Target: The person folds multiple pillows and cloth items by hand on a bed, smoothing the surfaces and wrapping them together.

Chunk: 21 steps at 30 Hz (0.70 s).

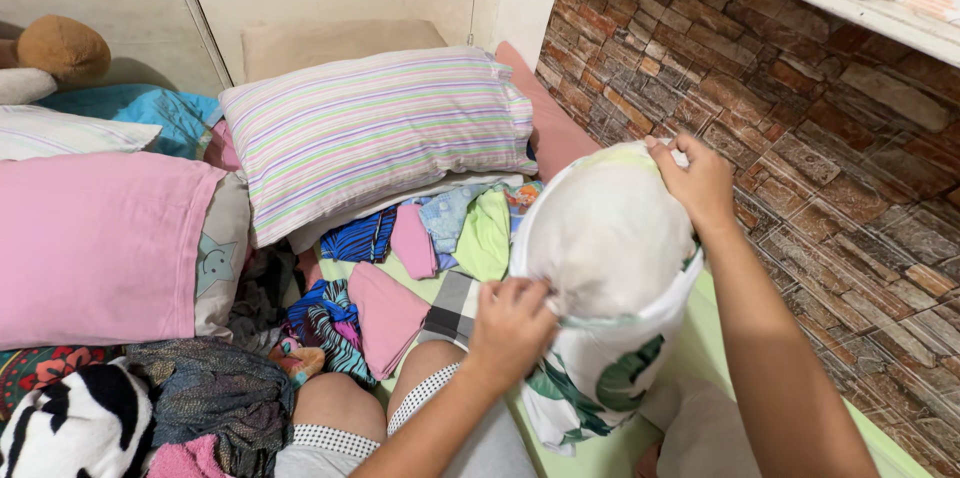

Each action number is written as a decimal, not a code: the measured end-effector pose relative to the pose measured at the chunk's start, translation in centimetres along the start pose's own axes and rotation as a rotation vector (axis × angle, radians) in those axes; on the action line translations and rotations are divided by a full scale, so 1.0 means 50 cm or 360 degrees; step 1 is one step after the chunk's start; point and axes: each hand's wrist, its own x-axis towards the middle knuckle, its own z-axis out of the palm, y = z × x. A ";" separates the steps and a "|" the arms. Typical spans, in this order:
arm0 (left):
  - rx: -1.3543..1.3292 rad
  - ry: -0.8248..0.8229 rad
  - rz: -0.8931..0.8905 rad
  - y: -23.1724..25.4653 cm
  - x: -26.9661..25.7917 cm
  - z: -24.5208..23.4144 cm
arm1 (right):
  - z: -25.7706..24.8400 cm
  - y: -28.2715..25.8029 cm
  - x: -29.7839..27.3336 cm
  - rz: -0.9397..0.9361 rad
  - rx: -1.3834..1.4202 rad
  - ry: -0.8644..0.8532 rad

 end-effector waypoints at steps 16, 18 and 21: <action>-0.0022 0.0188 -0.0328 0.017 -0.051 -0.030 | 0.022 -0.109 -0.006 -0.0128 0.0196 -0.0309; -0.0140 0.0195 -0.0323 0.050 -0.040 -0.030 | 0.031 -0.109 -0.002 -0.0125 0.0147 -0.0254; -0.0391 -0.0086 -0.0329 0.087 -0.031 0.014 | 0.033 -0.100 0.003 -0.0053 0.0056 -0.0197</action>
